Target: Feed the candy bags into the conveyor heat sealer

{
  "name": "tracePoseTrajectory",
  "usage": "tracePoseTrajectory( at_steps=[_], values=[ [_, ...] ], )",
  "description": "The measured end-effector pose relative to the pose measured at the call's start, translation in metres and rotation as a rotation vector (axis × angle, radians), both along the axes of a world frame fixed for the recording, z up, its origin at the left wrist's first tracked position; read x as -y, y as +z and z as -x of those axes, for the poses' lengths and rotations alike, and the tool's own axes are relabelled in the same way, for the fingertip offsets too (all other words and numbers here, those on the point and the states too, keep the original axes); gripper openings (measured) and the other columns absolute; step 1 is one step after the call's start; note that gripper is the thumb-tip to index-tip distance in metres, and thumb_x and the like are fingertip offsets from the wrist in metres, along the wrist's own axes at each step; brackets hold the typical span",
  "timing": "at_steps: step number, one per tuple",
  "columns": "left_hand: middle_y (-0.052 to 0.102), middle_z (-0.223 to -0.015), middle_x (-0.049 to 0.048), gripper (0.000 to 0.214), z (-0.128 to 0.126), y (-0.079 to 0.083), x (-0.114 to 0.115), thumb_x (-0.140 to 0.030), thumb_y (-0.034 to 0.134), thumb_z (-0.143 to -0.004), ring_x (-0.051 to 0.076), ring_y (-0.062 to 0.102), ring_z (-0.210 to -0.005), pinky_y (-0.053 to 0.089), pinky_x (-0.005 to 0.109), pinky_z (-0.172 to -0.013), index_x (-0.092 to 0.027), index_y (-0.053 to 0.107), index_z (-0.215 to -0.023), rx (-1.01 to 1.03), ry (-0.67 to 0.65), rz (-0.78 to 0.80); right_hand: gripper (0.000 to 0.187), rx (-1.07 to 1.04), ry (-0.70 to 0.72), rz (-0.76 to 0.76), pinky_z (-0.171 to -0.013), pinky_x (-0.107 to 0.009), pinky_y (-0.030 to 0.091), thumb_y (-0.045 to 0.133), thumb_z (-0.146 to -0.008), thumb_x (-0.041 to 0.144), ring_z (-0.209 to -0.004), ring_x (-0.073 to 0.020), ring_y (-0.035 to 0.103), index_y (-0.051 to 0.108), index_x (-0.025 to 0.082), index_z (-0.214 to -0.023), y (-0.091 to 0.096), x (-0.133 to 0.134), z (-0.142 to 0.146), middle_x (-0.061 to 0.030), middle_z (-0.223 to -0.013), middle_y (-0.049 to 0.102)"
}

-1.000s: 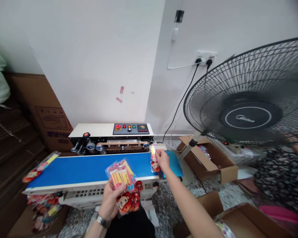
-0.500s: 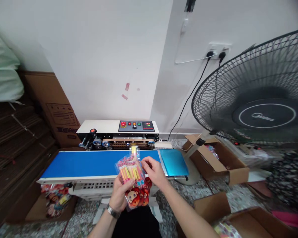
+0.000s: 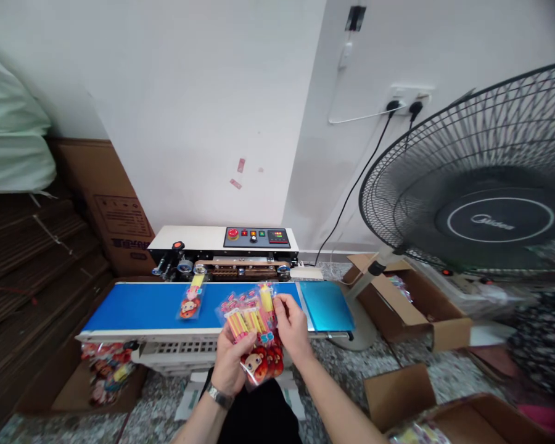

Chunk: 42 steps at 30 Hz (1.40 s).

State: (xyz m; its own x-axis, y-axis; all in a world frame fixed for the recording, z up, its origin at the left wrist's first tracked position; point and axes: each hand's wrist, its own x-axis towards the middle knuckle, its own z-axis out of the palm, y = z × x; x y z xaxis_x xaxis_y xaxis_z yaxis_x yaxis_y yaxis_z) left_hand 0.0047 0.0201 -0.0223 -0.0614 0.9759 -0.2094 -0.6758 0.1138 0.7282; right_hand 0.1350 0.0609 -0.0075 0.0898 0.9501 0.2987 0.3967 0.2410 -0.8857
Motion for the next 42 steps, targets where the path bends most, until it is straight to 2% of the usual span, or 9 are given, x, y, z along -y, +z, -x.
tracePoseTrajectory(
  at_steps=[5, 9, 14, 21, 26, 31, 33, 37, 42],
  values=[
    [0.071, -0.089, 0.0062, 0.041, 0.004, 0.001, -0.002, -0.017, 0.075, -0.057, 0.021, 0.066, -0.077, 0.050, 0.034, -0.074, -0.017, 0.059, -0.094, -0.042, 0.019, -0.026, 0.024, -0.175, 0.124, 0.040, -0.065, -0.024, 0.046, 0.044, -0.086, 0.040, -0.074, -0.0157, 0.057, 0.056, 0.019, -0.092, -0.007, 0.001, -0.002, -0.0032, -0.083, 0.062],
    [0.070, -0.091, 0.0069, 0.043, 0.012, 0.002, -0.004, -0.014, 0.075, -0.058, 0.021, 0.066, -0.078, 0.050, 0.034, -0.074, -0.017, 0.057, -0.096, -0.089, -0.035, -0.065, 0.022, -0.173, 0.166, 0.054, -0.063, -0.024, 0.046, 0.048, -0.084, 0.038, -0.070, -0.0152, 0.057, 0.059, 0.019, -0.087, -0.008, 0.003, -0.007, -0.0025, -0.079, 0.062],
    [0.070, -0.093, 0.0067, 0.044, 0.015, 0.005, -0.007, -0.013, 0.075, -0.058, 0.021, 0.066, -0.081, 0.050, 0.034, -0.077, -0.017, 0.057, -0.098, -0.107, -0.020, -0.077, 0.020, -0.206, 0.107, 0.007, -0.067, -0.026, 0.047, 0.051, -0.083, 0.036, -0.076, -0.0165, 0.058, 0.061, 0.019, -0.086, -0.007, 0.004, -0.010, -0.0039, -0.083, 0.063],
    [0.070, -0.094, 0.0069, 0.045, 0.013, 0.009, -0.009, -0.013, 0.075, -0.058, 0.021, 0.066, -0.081, 0.050, 0.034, -0.076, -0.017, 0.056, -0.100, -0.093, -0.004, -0.076, 0.020, -0.370, 0.045, 0.027, -0.069, -0.028, 0.048, 0.051, -0.083, 0.037, -0.078, -0.0169, 0.058, 0.056, 0.020, -0.092, -0.008, 0.005, -0.007, -0.0045, -0.085, 0.063],
    [0.071, -0.092, 0.0064, 0.043, 0.013, 0.009, -0.009, -0.013, 0.075, -0.059, 0.022, 0.066, -0.081, 0.051, 0.034, -0.076, -0.017, 0.057, -0.098, -0.097, -0.028, -0.088, 0.031, -0.549, 0.144, 0.102, -0.071, -0.029, 0.050, 0.061, -0.077, 0.035, -0.082, -0.0184, 0.061, 0.050, 0.021, -0.103, -0.006, 0.004, -0.002, -0.0055, -0.093, 0.064],
    [0.070, -0.094, 0.0064, 0.045, 0.011, 0.010, -0.009, -0.013, 0.074, -0.060, 0.021, 0.066, -0.082, 0.050, 0.034, -0.077, -0.018, 0.057, -0.101, -0.057, -0.022, -0.098, 0.030, -0.639, 0.193, 0.106, -0.076, -0.029, 0.048, 0.061, -0.077, 0.032, -0.085, -0.0176, 0.060, 0.051, 0.021, -0.104, -0.001, 0.008, 0.002, -0.0043, -0.094, 0.064],
    [0.070, -0.094, 0.0067, 0.045, 0.009, 0.010, -0.010, -0.013, 0.074, -0.059, 0.021, 0.066, -0.082, 0.050, 0.033, -0.077, -0.018, 0.057, -0.100, -0.042, -0.006, -0.087, 0.031, -0.643, 0.189, 0.116, -0.076, -0.028, 0.048, 0.060, -0.078, 0.032, -0.086, -0.0173, 0.059, 0.052, 0.021, -0.105, -0.002, 0.008, 0.003, -0.0044, -0.096, 0.063],
    [0.071, -0.089, 0.0065, 0.044, 0.009, 0.005, -0.010, -0.015, 0.076, -0.057, 0.021, 0.067, -0.078, 0.051, 0.033, -0.073, -0.017, 0.059, -0.097, -0.016, 0.032, 0.004, 0.028, -0.608, 0.061, 0.120, -0.060, -0.025, 0.049, 0.059, -0.077, 0.037, -0.069, -0.0147, 0.060, 0.053, 0.020, -0.099, -0.012, -0.007, -0.008, -0.0021, -0.081, 0.064],
    [0.071, -0.088, 0.0076, 0.048, 0.016, -0.010, -0.005, -0.016, 0.077, -0.056, 0.021, 0.067, -0.075, 0.051, 0.033, -0.072, -0.017, 0.059, -0.100, -0.004, 0.015, 0.088, 0.028, -0.336, -0.088, 0.142, -0.054, -0.025, 0.047, 0.057, -0.072, 0.035, -0.061, -0.0156, 0.060, 0.054, 0.018, -0.095, -0.039, -0.052, -0.058, -0.0012, -0.075, 0.065]
  ],
)
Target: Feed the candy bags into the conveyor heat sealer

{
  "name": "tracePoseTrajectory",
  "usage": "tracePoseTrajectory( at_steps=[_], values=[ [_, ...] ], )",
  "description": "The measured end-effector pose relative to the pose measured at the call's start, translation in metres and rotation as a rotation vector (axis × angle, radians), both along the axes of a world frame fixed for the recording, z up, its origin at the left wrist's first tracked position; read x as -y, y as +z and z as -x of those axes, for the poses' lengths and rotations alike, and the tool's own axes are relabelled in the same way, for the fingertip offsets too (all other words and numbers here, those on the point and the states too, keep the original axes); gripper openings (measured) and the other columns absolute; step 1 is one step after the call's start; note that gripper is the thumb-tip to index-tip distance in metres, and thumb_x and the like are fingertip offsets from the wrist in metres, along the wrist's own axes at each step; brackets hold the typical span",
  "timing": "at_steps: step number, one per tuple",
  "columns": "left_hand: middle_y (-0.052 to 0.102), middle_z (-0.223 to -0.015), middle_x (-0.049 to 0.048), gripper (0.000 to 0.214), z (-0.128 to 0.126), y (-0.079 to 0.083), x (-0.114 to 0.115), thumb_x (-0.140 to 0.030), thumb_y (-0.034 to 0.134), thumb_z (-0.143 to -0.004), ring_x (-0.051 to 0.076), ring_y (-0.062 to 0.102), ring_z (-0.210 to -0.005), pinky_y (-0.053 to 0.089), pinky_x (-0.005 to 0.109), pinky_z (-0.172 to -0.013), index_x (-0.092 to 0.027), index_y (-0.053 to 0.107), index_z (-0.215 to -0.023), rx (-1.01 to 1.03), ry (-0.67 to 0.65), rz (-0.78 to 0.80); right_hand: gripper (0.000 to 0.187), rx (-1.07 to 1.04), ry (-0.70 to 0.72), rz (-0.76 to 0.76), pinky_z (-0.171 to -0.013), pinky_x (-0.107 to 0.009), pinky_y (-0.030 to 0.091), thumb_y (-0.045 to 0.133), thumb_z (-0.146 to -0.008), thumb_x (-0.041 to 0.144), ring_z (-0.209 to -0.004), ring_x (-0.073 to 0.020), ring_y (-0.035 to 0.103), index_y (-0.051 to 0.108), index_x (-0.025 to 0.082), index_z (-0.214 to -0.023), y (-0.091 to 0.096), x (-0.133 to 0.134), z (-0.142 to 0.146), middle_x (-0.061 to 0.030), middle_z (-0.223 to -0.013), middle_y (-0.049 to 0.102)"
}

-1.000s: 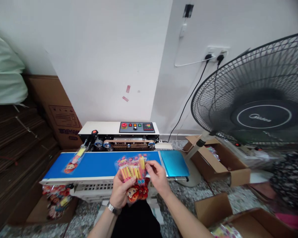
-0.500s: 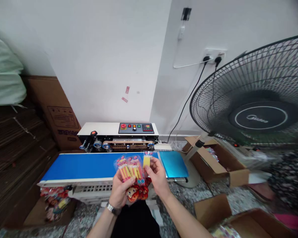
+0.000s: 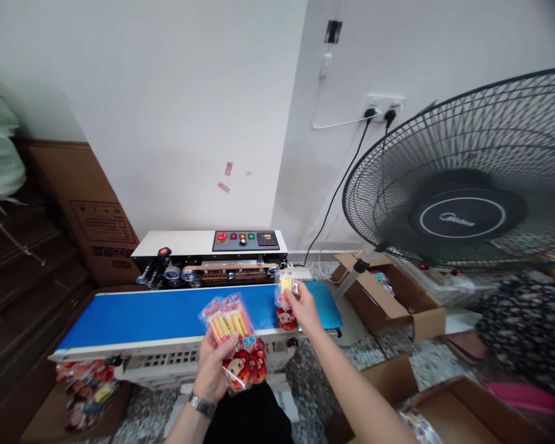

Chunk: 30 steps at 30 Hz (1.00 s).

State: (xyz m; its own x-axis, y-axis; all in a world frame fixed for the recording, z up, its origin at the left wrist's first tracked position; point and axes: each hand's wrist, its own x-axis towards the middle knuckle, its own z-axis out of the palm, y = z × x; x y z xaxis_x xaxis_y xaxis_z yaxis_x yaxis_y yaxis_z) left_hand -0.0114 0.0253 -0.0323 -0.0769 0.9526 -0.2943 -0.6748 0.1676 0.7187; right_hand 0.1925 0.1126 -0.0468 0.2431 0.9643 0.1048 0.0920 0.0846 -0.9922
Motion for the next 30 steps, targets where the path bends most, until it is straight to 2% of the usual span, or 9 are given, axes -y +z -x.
tracePoseTrajectory(
  at_steps=[3, 6, 9, 13, 15, 17, 21, 25, 30],
  values=[
    [0.070, -0.090, 0.0095, 0.055, 0.002, -0.006, 0.002, -0.015, 0.076, -0.057, 0.022, 0.067, -0.077, 0.050, 0.036, -0.074, -0.015, 0.056, -0.108, 0.002, -0.025, 0.000, 0.029, 0.256, -0.074, 0.106, -0.047, -0.024, 0.043, 0.051, -0.073, 0.033, -0.051, -0.0150, 0.058, 0.054, 0.018, -0.098, -0.017, -0.022, -0.026, 0.0006, -0.064, 0.063],
    [0.070, -0.091, 0.0101, 0.058, 0.001, -0.008, 0.003, -0.015, 0.076, -0.057, 0.023, 0.067, -0.078, 0.050, 0.037, -0.075, -0.015, 0.054, -0.111, 0.003, -0.036, 0.008, 0.029, 0.418, -0.124, 0.163, -0.049, -0.023, 0.043, 0.049, -0.073, 0.030, -0.052, -0.0148, 0.059, 0.055, 0.018, -0.099, -0.027, -0.036, -0.036, 0.0011, -0.064, 0.063],
    [0.070, -0.092, 0.0096, 0.055, -0.002, -0.008, 0.002, -0.014, 0.076, -0.055, 0.024, 0.066, -0.080, 0.050, 0.038, -0.077, -0.016, 0.056, -0.107, 0.015, -0.029, 0.023, 0.028, 0.475, -0.128, 0.203, -0.053, -0.024, 0.043, 0.051, -0.072, 0.027, -0.056, -0.0158, 0.059, 0.057, 0.018, -0.097, -0.028, -0.047, -0.035, 0.0013, -0.063, 0.063],
    [0.070, -0.092, 0.0092, 0.046, -0.007, -0.003, 0.001, -0.014, 0.076, -0.055, 0.024, 0.066, -0.080, 0.050, 0.038, -0.078, -0.015, 0.058, -0.097, 0.024, -0.022, 0.029, 0.030, 0.545, -0.090, 0.233, -0.066, -0.029, 0.044, 0.058, -0.066, 0.020, -0.069, -0.0202, 0.061, 0.059, 0.018, -0.096, -0.018, -0.053, -0.020, -0.0017, -0.068, 0.064],
    [0.070, -0.091, 0.0097, 0.044, -0.008, 0.001, 0.000, -0.014, 0.076, -0.056, 0.023, 0.066, -0.078, 0.050, 0.037, -0.077, -0.015, 0.058, -0.096, 0.022, -0.024, 0.021, 0.035, 0.572, -0.070, 0.151, -0.074, -0.031, 0.043, 0.060, -0.066, 0.020, -0.082, -0.0219, 0.060, 0.057, 0.018, -0.102, -0.009, -0.045, -0.007, -0.0054, -0.084, 0.065],
    [0.070, -0.091, 0.0101, 0.044, -0.008, 0.004, -0.001, -0.014, 0.076, -0.056, 0.022, 0.066, -0.077, 0.050, 0.037, -0.076, -0.015, 0.057, -0.096, 0.013, -0.020, 0.007, 0.032, 0.527, 0.034, 0.022, -0.076, -0.031, 0.044, 0.057, -0.073, 0.027, -0.086, -0.0203, 0.059, 0.054, 0.020, -0.104, 0.002, -0.028, 0.009, -0.0062, -0.093, 0.063],
    [0.069, -0.094, 0.0087, 0.046, -0.009, 0.006, -0.005, -0.014, 0.075, -0.057, 0.022, 0.065, -0.082, 0.049, 0.035, -0.077, -0.016, 0.056, -0.100, -0.020, 0.009, -0.056, 0.024, 0.330, 0.396, -0.071, -0.062, -0.025, 0.046, 0.050, -0.081, 0.039, -0.069, -0.0143, 0.057, 0.053, 0.021, -0.097, 0.023, 0.023, 0.038, -0.0005, -0.078, 0.060],
    [0.069, -0.092, 0.0069, 0.043, -0.014, 0.008, -0.007, -0.016, 0.075, -0.059, 0.022, 0.065, -0.082, 0.049, 0.035, -0.078, -0.017, 0.056, -0.098, -0.012, 0.044, -0.092, 0.031, 0.412, 0.355, -0.093, -0.060, -0.023, 0.044, 0.066, -0.070, 0.038, -0.067, -0.0133, 0.055, 0.054, 0.020, -0.093, 0.035, 0.053, 0.053, 0.0012, -0.075, 0.058],
    [0.069, -0.095, 0.0091, 0.041, -0.016, 0.010, -0.007, -0.019, 0.074, -0.061, 0.022, 0.065, -0.084, 0.049, 0.035, -0.079, -0.015, 0.057, -0.099, -0.045, 0.052, -0.069, 0.020, 0.286, 0.393, -0.055, -0.064, -0.024, 0.046, 0.055, -0.080, 0.033, -0.069, -0.0132, 0.059, 0.054, 0.019, -0.094, 0.037, 0.054, 0.056, -0.0006, -0.080, 0.063]
  ],
)
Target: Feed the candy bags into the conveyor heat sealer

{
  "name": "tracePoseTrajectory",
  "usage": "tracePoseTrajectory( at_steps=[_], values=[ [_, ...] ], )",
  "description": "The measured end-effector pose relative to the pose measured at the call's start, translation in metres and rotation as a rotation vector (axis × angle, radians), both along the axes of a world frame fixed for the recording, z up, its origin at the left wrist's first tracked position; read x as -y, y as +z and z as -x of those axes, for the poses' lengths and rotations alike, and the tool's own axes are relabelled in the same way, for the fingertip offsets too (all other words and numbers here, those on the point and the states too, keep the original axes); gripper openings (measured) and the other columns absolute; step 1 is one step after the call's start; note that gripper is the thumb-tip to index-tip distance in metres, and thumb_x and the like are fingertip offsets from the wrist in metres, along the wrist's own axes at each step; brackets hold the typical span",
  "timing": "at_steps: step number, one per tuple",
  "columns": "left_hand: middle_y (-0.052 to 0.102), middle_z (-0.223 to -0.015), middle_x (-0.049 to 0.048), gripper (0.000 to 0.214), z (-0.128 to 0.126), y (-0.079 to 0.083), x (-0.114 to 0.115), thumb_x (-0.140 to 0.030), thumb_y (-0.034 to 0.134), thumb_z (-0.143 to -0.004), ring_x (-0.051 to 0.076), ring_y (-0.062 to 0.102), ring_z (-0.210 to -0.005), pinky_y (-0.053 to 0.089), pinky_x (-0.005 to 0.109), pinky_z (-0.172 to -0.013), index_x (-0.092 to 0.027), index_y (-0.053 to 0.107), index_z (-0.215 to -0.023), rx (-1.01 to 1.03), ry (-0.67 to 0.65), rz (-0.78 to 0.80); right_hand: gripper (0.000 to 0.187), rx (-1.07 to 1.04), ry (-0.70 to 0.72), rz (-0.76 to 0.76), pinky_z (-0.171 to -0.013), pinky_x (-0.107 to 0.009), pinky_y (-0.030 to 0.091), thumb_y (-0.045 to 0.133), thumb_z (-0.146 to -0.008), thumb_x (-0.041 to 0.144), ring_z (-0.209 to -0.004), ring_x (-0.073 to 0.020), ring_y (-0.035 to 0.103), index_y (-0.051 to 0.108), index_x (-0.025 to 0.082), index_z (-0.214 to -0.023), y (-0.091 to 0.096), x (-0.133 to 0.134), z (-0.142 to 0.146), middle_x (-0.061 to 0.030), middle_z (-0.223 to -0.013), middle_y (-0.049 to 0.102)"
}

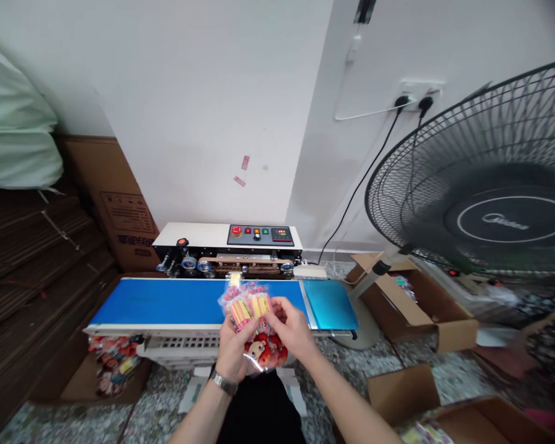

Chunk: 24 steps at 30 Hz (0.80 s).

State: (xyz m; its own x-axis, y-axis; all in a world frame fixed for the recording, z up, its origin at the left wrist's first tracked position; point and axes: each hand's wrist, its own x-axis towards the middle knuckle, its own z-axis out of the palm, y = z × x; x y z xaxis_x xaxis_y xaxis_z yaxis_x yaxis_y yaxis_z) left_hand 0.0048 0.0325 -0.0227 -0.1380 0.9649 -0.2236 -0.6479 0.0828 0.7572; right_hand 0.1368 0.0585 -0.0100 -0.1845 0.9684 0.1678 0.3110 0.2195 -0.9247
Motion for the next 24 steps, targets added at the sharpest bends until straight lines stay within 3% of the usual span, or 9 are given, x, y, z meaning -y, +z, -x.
tracePoseTrajectory(
  at_steps=[7, 11, 15, 18, 24],
  values=[
    [0.070, -0.092, 0.0070, 0.043, 0.000, 0.005, -0.005, -0.021, 0.076, -0.057, 0.022, 0.065, -0.083, 0.049, 0.035, -0.078, -0.016, 0.059, -0.097, -0.041, 0.055, 0.000, 0.025, -0.082, -0.080, -0.010, -0.069, -0.028, 0.049, 0.052, -0.082, 0.036, -0.078, -0.0166, 0.061, 0.056, 0.020, -0.102, -0.005, 0.002, -0.001, -0.0050, -0.094, 0.064],
    [0.070, -0.092, 0.0071, 0.047, -0.002, 0.009, -0.007, -0.021, 0.077, -0.055, 0.023, 0.065, -0.081, 0.050, 0.034, -0.075, -0.016, 0.059, -0.098, -0.104, 0.056, -0.007, 0.025, -0.097, -0.112, 0.013, -0.062, -0.026, 0.049, 0.053, -0.081, 0.038, -0.069, -0.0161, 0.060, 0.058, 0.019, -0.096, -0.007, 0.002, 0.000, -0.0034, -0.081, 0.064],
    [0.069, -0.090, 0.0075, 0.043, 0.000, 0.007, -0.008, -0.021, 0.076, -0.058, 0.021, 0.065, -0.078, 0.050, 0.033, -0.073, -0.015, 0.058, -0.096, -0.117, 0.065, -0.007, 0.023, -0.098, -0.125, 0.019, -0.070, -0.027, 0.048, 0.051, -0.082, 0.037, -0.077, -0.0174, 0.061, 0.057, 0.019, -0.096, -0.010, 0.000, -0.001, -0.0040, -0.085, 0.065],
    [0.069, -0.085, 0.0068, 0.042, 0.001, 0.005, -0.008, -0.021, 0.076, -0.058, 0.021, 0.065, -0.076, 0.051, 0.034, -0.073, -0.014, 0.057, -0.095, -0.087, 0.074, 0.008, 0.020, -0.103, -0.122, 0.011, -0.066, -0.025, 0.046, 0.048, -0.084, 0.037, -0.074, -0.0164, 0.060, 0.054, 0.019, -0.090, -0.011, 0.001, -0.001, -0.0029, -0.081, 0.063],
    [0.069, -0.079, 0.0032, 0.043, -0.002, 0.008, -0.012, -0.020, 0.078, -0.053, 0.020, 0.066, -0.072, 0.051, 0.033, -0.070, -0.016, 0.058, -0.090, -0.063, 0.190, 0.048, 0.020, -0.098, -0.201, -0.050, -0.066, -0.025, 0.044, 0.042, -0.087, 0.038, -0.073, -0.0149, 0.055, 0.052, 0.020, -0.090, -0.010, 0.005, 0.002, -0.0029, -0.083, 0.058]
  ],
)
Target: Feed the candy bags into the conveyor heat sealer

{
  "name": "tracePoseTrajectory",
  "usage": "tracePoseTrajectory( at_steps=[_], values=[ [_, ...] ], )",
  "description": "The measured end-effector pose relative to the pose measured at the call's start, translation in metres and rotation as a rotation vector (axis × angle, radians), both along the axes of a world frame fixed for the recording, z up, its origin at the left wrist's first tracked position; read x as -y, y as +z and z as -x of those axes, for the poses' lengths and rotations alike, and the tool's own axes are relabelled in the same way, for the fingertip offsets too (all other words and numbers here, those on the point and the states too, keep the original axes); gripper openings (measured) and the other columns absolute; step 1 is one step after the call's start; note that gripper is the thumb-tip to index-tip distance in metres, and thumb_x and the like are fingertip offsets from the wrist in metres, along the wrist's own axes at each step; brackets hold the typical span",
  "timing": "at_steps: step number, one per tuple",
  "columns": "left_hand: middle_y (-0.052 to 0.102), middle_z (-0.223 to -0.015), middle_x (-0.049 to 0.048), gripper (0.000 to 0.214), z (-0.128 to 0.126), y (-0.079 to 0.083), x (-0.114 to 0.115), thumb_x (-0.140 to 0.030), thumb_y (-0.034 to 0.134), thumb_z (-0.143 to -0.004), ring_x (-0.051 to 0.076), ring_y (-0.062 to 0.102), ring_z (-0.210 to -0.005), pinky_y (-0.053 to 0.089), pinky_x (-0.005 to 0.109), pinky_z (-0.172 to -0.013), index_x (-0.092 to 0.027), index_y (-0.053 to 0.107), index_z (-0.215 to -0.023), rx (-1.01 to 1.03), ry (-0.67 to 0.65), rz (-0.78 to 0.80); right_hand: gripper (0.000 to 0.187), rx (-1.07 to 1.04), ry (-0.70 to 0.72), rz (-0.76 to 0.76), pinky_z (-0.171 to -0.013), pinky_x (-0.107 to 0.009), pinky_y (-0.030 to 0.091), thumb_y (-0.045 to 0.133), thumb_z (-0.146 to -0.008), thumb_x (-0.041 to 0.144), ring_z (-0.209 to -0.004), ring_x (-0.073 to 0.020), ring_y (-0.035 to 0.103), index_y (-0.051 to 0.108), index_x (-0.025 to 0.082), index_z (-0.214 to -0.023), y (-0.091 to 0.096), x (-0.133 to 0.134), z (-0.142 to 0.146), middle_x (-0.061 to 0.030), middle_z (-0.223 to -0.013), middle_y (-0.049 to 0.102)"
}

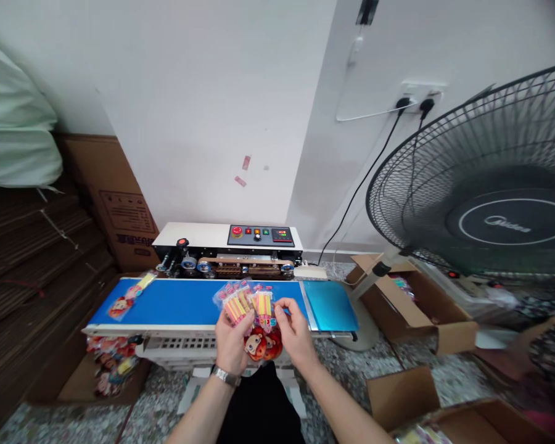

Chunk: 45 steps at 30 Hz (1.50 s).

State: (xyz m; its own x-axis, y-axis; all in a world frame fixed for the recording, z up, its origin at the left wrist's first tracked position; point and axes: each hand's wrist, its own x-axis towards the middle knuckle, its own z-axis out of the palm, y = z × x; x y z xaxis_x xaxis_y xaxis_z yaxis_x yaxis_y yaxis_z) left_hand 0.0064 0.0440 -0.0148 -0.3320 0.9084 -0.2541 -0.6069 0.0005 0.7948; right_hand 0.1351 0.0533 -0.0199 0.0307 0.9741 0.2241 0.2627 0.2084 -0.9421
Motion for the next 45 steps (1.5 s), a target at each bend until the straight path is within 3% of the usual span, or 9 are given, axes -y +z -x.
tracePoseTrajectory(
  at_steps=[9, 14, 18, 23, 26, 31, 33, 40, 45],
  values=[
    [0.070, -0.077, -0.0005, 0.037, 0.013, -0.008, -0.003, -0.018, 0.079, -0.050, 0.017, 0.065, -0.068, 0.050, 0.029, -0.069, -0.018, 0.061, -0.082, 0.037, 0.130, 0.069, 0.030, -0.069, -0.248, -0.011, -0.057, -0.026, 0.044, 0.038, -0.085, 0.045, -0.066, -0.0167, 0.055, 0.052, 0.021, -0.096, -0.030, -0.031, -0.026, -0.0034, -0.076, 0.059],
    [0.070, -0.074, -0.0003, 0.038, 0.026, -0.014, 0.000, -0.017, 0.080, -0.048, 0.016, 0.065, -0.067, 0.051, 0.029, -0.068, -0.018, 0.061, -0.081, 0.037, 0.133, 0.109, 0.028, 0.312, -0.471, 0.130, -0.057, -0.025, 0.040, 0.038, -0.083, 0.038, -0.065, -0.0179, 0.057, 0.056, 0.019, -0.092, -0.041, -0.069, -0.081, -0.0038, -0.073, 0.062],
    [0.071, -0.076, 0.0005, 0.038, 0.026, -0.018, 0.003, -0.017, 0.080, -0.050, 0.017, 0.066, -0.069, 0.051, 0.031, -0.069, -0.019, 0.062, -0.083, 0.048, 0.086, 0.105, 0.022, 0.484, -0.514, 0.214, -0.058, -0.024, 0.037, 0.041, -0.081, 0.029, -0.066, -0.0179, 0.057, 0.060, 0.019, -0.087, -0.044, -0.093, -0.099, -0.0044, -0.072, 0.063],
    [0.071, -0.077, 0.0017, 0.041, 0.020, -0.018, 0.001, -0.017, 0.079, -0.051, 0.018, 0.066, -0.070, 0.051, 0.031, -0.070, -0.018, 0.062, -0.088, 0.041, 0.057, 0.085, 0.016, 0.516, -0.420, 0.213, -0.062, -0.024, 0.038, 0.046, -0.079, 0.021, -0.068, -0.0177, 0.058, 0.062, 0.020, -0.084, -0.042, -0.110, -0.082, -0.0038, -0.070, 0.064],
    [0.071, -0.079, 0.0018, 0.040, 0.015, -0.015, 0.000, -0.018, 0.079, -0.052, 0.018, 0.066, -0.072, 0.051, 0.031, -0.072, -0.018, 0.061, -0.088, 0.028, 0.052, 0.070, 0.021, 0.491, -0.331, 0.137, -0.070, -0.026, 0.041, 0.049, -0.079, 0.025, -0.079, -0.0186, 0.059, 0.060, 0.020, -0.097, -0.034, -0.099, -0.061, -0.0055, -0.087, 0.065],
    [0.070, -0.081, 0.0025, 0.044, 0.004, -0.009, -0.001, -0.020, 0.079, -0.052, 0.019, 0.066, -0.072, 0.051, 0.032, -0.070, -0.017, 0.059, -0.091, -0.012, 0.038, 0.045, 0.028, 0.074, 0.177, 0.000, -0.068, -0.028, 0.047, 0.049, -0.081, 0.037, -0.080, -0.0172, 0.060, 0.056, 0.022, -0.103, -0.010, -0.044, -0.020, -0.0039, -0.092, 0.064],
    [0.070, -0.083, 0.0040, 0.045, 0.000, -0.007, -0.001, -0.021, 0.079, -0.053, 0.020, 0.066, -0.074, 0.051, 0.033, -0.071, -0.016, 0.059, -0.093, -0.024, 0.013, 0.019, 0.023, 0.032, 0.262, 0.016, -0.066, -0.026, 0.047, 0.053, -0.080, 0.038, -0.077, -0.0157, 0.059, 0.058, 0.021, -0.094, -0.004, -0.027, -0.010, -0.0021, -0.086, 0.064],
    [0.069, -0.089, 0.0058, 0.044, 0.004, -0.008, 0.001, -0.021, 0.078, -0.054, 0.021, 0.066, -0.078, 0.050, 0.034, -0.075, -0.016, 0.059, -0.093, -0.026, -0.021, 0.025, 0.026, -0.086, -0.136, 0.010, -0.058, -0.024, 0.045, 0.049, -0.079, 0.044, -0.065, -0.0152, 0.057, 0.054, 0.019, -0.082, -0.021, -0.046, -0.044, -0.0019, -0.073, 0.061],
    [0.069, -0.091, 0.0052, 0.045, 0.010, -0.012, 0.004, -0.020, 0.078, -0.055, 0.019, 0.065, -0.080, 0.049, 0.032, -0.076, -0.018, 0.058, -0.095, -0.050, -0.051, 0.042, 0.027, 0.274, -0.456, 0.135, -0.057, -0.026, 0.043, 0.043, -0.078, 0.041, -0.065, -0.0185, 0.059, 0.057, 0.018, -0.079, -0.042, -0.080, -0.095, -0.0050, -0.072, 0.064]
  ],
)
